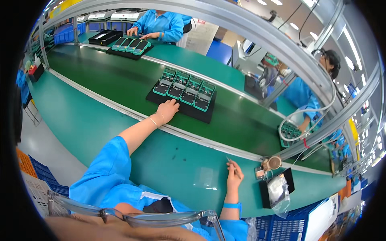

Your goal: Assembling electronic components into green plastic housings on a factory production line.

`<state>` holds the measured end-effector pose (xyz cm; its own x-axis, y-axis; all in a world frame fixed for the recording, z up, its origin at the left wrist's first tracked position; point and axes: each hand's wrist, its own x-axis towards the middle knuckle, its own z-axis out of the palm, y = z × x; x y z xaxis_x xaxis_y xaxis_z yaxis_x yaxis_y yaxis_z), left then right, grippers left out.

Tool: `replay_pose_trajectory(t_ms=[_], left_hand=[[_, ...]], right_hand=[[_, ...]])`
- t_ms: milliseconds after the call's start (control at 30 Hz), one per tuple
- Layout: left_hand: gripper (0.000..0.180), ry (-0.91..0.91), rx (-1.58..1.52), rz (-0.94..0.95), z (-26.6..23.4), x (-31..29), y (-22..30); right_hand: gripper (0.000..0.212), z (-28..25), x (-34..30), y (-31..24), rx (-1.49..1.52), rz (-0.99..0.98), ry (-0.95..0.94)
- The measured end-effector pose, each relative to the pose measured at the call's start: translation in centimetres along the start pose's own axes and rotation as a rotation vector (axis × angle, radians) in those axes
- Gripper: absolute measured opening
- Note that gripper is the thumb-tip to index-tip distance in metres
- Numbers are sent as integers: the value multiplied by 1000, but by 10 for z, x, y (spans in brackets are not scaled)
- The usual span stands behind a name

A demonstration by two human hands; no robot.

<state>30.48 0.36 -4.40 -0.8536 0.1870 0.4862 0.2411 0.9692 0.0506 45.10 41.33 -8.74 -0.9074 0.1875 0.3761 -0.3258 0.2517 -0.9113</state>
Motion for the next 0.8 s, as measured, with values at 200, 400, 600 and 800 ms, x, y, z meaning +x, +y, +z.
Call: replay_pose_trajectory(t_ms=[200,400,600,800], left_hand=[[15,156,-282,276,-17,-48,90],[29,26,-528,523,-61,-130,145],[48,-214,-554,730,-75,-157,188],[58,-305,-424,826,-64,-148,204]], right_hand=[[23,-34,-14,-5,3,34,6],[22,-24,-1,-13,-13,41,-34],[22,-28,7,-6,18,62,-20],[22,-34,10,-2,18,62,-1]])
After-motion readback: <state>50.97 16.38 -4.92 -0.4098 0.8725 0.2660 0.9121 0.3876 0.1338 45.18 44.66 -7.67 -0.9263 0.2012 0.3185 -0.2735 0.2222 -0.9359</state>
